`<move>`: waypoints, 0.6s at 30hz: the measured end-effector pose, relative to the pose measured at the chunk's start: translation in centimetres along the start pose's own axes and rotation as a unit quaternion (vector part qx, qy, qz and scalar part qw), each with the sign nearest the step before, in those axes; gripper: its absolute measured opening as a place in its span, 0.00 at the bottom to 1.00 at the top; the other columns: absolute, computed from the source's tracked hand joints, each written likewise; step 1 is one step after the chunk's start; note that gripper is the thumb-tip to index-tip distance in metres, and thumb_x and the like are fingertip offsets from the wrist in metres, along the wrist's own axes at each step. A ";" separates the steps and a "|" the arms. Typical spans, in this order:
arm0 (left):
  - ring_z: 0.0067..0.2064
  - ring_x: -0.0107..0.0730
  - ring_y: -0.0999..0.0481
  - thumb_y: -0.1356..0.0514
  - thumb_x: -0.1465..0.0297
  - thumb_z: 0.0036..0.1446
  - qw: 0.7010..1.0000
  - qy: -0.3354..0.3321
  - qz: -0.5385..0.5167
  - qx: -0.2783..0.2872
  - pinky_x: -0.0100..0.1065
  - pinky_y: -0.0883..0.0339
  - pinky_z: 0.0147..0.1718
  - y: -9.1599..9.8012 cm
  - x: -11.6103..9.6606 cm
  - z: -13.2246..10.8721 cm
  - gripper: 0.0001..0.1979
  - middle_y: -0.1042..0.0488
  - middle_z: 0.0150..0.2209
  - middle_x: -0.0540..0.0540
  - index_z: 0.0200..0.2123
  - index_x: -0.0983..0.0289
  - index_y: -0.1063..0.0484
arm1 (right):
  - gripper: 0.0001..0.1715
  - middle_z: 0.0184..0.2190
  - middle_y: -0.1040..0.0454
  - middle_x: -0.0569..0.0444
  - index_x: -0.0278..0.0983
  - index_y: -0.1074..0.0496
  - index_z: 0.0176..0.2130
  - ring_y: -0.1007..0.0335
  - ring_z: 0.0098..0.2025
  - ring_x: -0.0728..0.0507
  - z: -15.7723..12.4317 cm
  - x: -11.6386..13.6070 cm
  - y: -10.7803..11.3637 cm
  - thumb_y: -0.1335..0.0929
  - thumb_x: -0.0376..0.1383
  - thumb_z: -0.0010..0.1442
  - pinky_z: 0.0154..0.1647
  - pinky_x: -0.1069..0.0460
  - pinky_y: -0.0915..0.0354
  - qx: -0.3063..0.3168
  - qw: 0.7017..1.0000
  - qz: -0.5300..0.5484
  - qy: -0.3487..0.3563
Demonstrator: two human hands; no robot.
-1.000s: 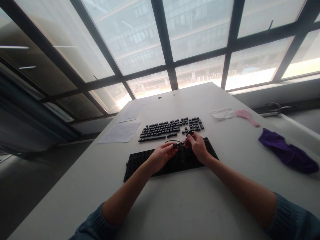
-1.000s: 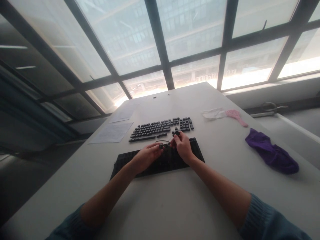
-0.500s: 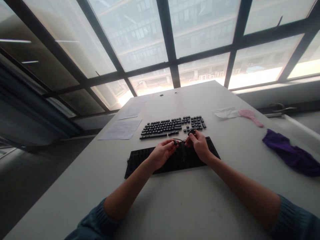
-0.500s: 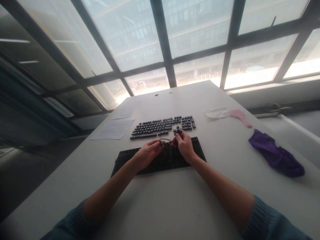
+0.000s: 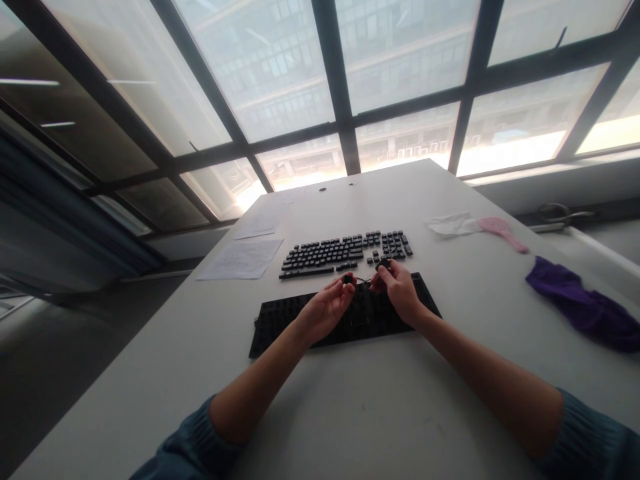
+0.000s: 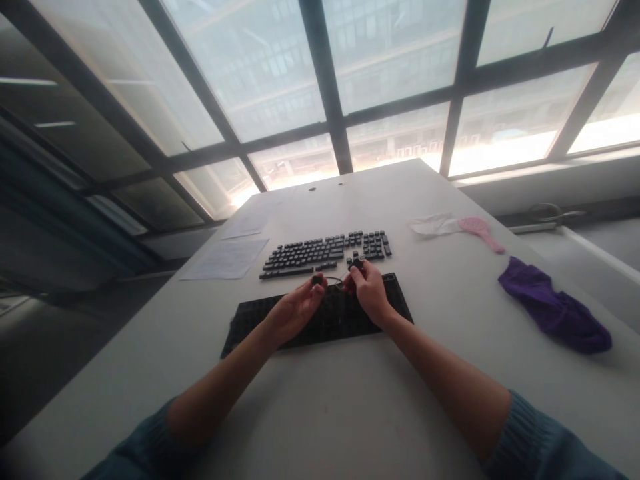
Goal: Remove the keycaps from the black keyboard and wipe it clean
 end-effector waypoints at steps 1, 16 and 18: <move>0.40 0.23 0.22 0.44 0.74 0.66 1.000 0.003 0.001 -0.007 0.21 0.25 0.44 0.1 0.1 0.0 0.08 0.25 0.44 0.59 0.44 0.69 0.26 | 0.15 0.24 0.25 0.54 0.40 0.35 0.29 0.30 0.22 0.44 0.0 0.0 0.0 0.33 0.47 0.61 0.24 0.50 0.36 0.001 1.000 0.002 0.003; 0.37 0.38 0.23 0.30 0.62 0.50 0.741 -0.263 0.616 -0.051 0.39 0.30 0.42 -2.6 -8.0 8.7 0.13 0.21 0.33 0.56 0.35 0.64 0.19 | 0.14 0.23 0.27 0.57 0.38 0.37 0.31 0.29 0.22 0.47 0.3 -0.4 -0.1 0.34 0.44 0.62 0.23 0.53 0.36 0.006 1.000 0.014 0.006; 0.42 0.40 0.25 0.30 0.64 0.50 0.616 -0.303 0.726 -0.033 0.41 0.33 0.48 -3.2 -7.7 10.2 0.08 0.23 0.37 0.56 0.33 0.61 0.17 | 0.14 0.23 0.27 0.57 0.38 0.37 0.31 0.29 0.22 0.47 0.4 -0.5 -0.1 0.34 0.44 0.62 0.22 0.53 0.36 0.006 1.000 0.014 0.006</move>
Point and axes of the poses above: each hand's wrist, its own z-axis towards the middle knuckle, its own y-axis out of the back of the hand, x = y × z, the point moved 6 cm from there along z, towards the middle knuckle
